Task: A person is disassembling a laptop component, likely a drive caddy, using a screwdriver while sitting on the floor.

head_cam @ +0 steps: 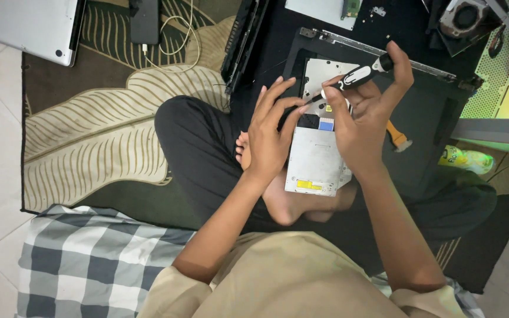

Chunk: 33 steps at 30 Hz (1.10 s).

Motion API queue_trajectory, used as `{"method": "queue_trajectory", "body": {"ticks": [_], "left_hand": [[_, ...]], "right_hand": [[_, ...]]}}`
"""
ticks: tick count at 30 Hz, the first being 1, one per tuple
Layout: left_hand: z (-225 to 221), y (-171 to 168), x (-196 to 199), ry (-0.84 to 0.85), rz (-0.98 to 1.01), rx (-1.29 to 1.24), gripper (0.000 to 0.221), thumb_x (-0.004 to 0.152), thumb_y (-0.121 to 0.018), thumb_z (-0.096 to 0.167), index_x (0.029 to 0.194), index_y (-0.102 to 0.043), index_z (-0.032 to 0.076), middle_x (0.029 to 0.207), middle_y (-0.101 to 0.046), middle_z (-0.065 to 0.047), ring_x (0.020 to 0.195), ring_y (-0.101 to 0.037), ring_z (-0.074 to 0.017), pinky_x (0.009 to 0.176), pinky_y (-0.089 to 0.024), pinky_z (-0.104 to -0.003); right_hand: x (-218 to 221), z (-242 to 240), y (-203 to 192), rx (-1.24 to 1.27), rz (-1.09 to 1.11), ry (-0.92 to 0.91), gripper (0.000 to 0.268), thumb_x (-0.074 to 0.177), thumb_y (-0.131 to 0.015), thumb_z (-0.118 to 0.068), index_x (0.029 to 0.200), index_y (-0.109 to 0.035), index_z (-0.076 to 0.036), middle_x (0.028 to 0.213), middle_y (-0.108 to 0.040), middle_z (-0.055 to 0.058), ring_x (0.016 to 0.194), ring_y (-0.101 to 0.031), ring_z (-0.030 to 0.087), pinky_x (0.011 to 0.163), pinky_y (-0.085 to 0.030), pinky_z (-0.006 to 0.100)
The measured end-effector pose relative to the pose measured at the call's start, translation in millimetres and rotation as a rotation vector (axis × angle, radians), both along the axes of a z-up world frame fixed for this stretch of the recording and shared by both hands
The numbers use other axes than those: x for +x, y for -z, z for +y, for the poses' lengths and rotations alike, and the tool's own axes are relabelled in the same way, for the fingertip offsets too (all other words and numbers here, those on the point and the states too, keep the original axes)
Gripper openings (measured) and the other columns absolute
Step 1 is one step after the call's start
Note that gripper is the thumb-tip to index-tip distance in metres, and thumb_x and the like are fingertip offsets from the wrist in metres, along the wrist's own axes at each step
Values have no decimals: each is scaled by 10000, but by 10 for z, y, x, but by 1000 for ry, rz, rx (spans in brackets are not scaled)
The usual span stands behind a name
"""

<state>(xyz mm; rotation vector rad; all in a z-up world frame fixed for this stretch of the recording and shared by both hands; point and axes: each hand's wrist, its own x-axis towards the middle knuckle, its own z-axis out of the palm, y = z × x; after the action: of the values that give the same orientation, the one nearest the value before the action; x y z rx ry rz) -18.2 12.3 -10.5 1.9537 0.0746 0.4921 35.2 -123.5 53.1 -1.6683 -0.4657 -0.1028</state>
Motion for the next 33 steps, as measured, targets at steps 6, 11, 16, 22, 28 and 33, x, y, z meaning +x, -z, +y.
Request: {"method": "queue_trajectory", "body": {"ticks": [6, 11, 16, 22, 28, 33], "left_hand": [[-2, -2, -12, 3, 13, -35, 152, 1057, -662, 117, 1208, -674, 126, 1469, -584, -88, 1473, -516, -312, 1317, -330, -550], [-4, 8, -8, 6, -4, -62, 94, 1061, -640, 97, 1144, -684, 107, 1433, -600, -99, 1454, -526, -318, 1309, -330, -556], [5, -2, -5, 9, -9, -60, 79, 1047, -660, 87, 1121, -684, 104, 1419, -613, -98, 1444, -535, -317, 1307, -329, -557], [11, 7, -16, 26, -10, -40, 80, 1048, -658, 77, 1119, -691, 96, 1423, -617, -104, 1453, -521, -323, 1302, -329, -553], [-23, 7, 18, -24, -28, -36, 81, 986, -728, 69, 1061, -737, 99, 1355, -667, -94, 1405, -556, -331, 1277, -323, -541], [-55, -1, 33, -89, -45, -42, 95, 919, -809, 68, 996, -767, 104, 1293, -713, -97, 1355, -593, -342, 1247, -323, -521]], "right_hand": [[-6, -13, 64, 11, -2, -7, 738, 1161, -655, 102, 1601, -225, -305, 1622, -297, 116, 1144, -715, 373, 1102, -619, 450], [-6, -26, 111, -21, 8, 31, 747, 1157, -688, 86, 1617, -214, -264, 1663, -202, 91, 1120, -757, 368, 1082, -658, 436], [-16, -28, 137, -6, 5, 23, 758, 1142, -689, 113, 1614, -223, -254, 1658, -216, 91, 1112, -743, 356, 994, -677, 418], [-9, -58, 196, -78, -93, -18, 784, 1117, -692, 163, 1611, -219, -221, 1594, -272, 141, 1110, -736, 362, 1083, -651, 449], [87, -255, 630, -356, -407, 72, 765, 960, -910, 13, 1485, -353, 15, 1295, -521, 166, 1133, -622, 316, 952, -537, 426], [98, -161, 460, -335, -319, -29, 540, 893, -900, -9, 1280, -537, 92, 1018, -692, 262, 857, -728, 416, 689, -559, 451]]}}
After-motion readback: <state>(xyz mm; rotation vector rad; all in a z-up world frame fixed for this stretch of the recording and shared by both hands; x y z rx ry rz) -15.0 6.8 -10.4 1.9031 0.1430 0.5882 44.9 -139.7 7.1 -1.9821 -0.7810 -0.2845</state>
